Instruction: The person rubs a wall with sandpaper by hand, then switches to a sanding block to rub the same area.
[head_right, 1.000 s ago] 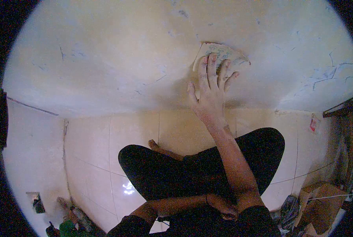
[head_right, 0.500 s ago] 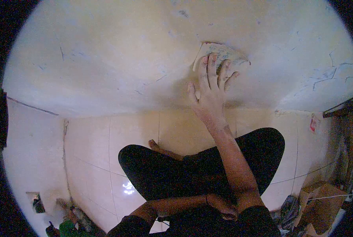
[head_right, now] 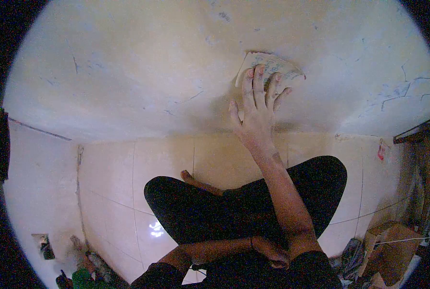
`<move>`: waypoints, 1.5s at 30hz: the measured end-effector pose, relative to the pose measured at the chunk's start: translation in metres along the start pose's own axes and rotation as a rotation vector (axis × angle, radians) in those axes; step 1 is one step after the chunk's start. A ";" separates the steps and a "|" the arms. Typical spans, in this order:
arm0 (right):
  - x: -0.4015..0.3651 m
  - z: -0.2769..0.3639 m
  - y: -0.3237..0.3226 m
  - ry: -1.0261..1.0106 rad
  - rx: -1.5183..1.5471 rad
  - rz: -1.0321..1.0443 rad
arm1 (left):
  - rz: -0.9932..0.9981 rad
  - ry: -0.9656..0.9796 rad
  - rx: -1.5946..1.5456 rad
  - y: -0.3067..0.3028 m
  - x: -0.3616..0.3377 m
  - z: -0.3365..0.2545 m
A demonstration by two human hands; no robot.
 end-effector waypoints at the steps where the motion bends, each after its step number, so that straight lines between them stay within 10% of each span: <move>1: 0.000 0.000 0.000 -0.004 0.000 -0.009 | -0.002 -0.007 0.006 0.000 0.001 -0.001; 5: -0.001 0.000 0.001 -0.011 -0.001 -0.022 | -0.085 -0.148 -0.444 -0.002 0.002 -0.004; 11: -0.001 0.001 0.000 -0.012 0.003 -0.016 | 0.030 0.020 0.118 -0.001 0.001 -0.011; 20: 0.000 0.001 -0.002 -0.004 0.016 -0.010 | -0.091 -0.151 -0.488 -0.001 0.001 -0.004; 24: 0.000 0.001 -0.001 -0.007 0.005 -0.016 | 0.002 -0.024 0.022 0.001 0.004 0.009; 41: 0.000 0.000 -0.001 -0.002 0.014 -0.015 | -0.074 0.183 0.469 -0.005 -0.005 -0.022; 45: 0.000 -0.001 0.000 0.004 0.007 -0.008 | 0.034 -0.065 0.073 0.000 0.002 0.001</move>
Point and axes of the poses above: each hand's wrist, its own x-axis towards the middle knuckle, its own y-axis out of the palm, z = x × y, the point moved 10 cm from there along x, towards the middle knuckle, and after that the axes turned 9 degrees about x, right-handed, at the moved point
